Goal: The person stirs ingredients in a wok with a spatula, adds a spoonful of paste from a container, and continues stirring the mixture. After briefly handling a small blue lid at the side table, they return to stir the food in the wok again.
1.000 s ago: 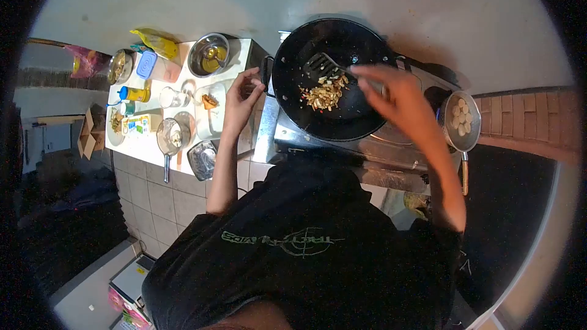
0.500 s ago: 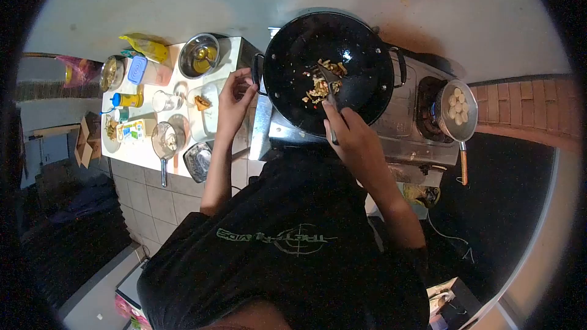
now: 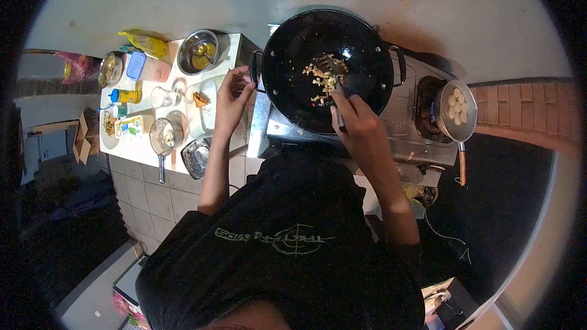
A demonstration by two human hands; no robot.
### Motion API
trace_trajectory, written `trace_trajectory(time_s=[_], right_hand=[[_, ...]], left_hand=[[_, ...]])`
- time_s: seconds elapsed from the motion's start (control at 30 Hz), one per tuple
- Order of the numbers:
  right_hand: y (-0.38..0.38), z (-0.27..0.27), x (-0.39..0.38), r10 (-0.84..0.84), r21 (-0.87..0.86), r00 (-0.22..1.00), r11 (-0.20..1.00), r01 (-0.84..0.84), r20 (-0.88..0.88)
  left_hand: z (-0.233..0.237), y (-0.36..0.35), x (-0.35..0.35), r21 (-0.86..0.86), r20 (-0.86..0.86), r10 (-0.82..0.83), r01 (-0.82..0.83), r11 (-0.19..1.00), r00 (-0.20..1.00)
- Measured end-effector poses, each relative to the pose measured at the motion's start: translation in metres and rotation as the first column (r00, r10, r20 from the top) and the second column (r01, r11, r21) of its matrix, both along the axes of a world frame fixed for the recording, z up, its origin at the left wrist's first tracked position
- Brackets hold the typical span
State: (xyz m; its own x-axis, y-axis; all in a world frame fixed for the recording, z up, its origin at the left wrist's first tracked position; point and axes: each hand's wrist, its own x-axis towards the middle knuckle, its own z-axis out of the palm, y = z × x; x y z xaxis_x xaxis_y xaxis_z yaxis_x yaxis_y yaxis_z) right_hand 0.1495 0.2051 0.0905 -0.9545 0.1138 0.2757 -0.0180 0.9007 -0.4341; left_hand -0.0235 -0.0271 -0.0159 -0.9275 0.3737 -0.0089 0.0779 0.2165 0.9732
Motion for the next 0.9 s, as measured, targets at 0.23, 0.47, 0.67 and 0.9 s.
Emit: trace_trajectory(time_s=[0.23,0.47,0.67,0.9], right_hand=[[-0.019,0.046,0.035,0.154,-0.035,0.967,0.988,-0.15,0.202],[0.027,-0.001,-0.007,0.058,-0.081,0.994,0.995,-0.051,0.097],[0.071,0.027,-0.042,-0.258,-0.062,0.965,0.965,0.255,-0.052],[0.091,-0.031,-0.07,-0.225,-0.613,0.952,0.728,0.307,0.209]], left_hand=[[0.001,0.002,0.005,0.028,0.022,0.034,-0.035,0.999,0.999],[0.001,0.002,0.004,-0.004,-0.016,0.034,-0.034,0.999,0.999],[0.006,0.003,0.008,-0.031,0.001,0.042,-0.042,0.999,0.999],[0.006,0.002,0.009,-0.059,0.024,0.026,-0.024,0.998,0.999]])
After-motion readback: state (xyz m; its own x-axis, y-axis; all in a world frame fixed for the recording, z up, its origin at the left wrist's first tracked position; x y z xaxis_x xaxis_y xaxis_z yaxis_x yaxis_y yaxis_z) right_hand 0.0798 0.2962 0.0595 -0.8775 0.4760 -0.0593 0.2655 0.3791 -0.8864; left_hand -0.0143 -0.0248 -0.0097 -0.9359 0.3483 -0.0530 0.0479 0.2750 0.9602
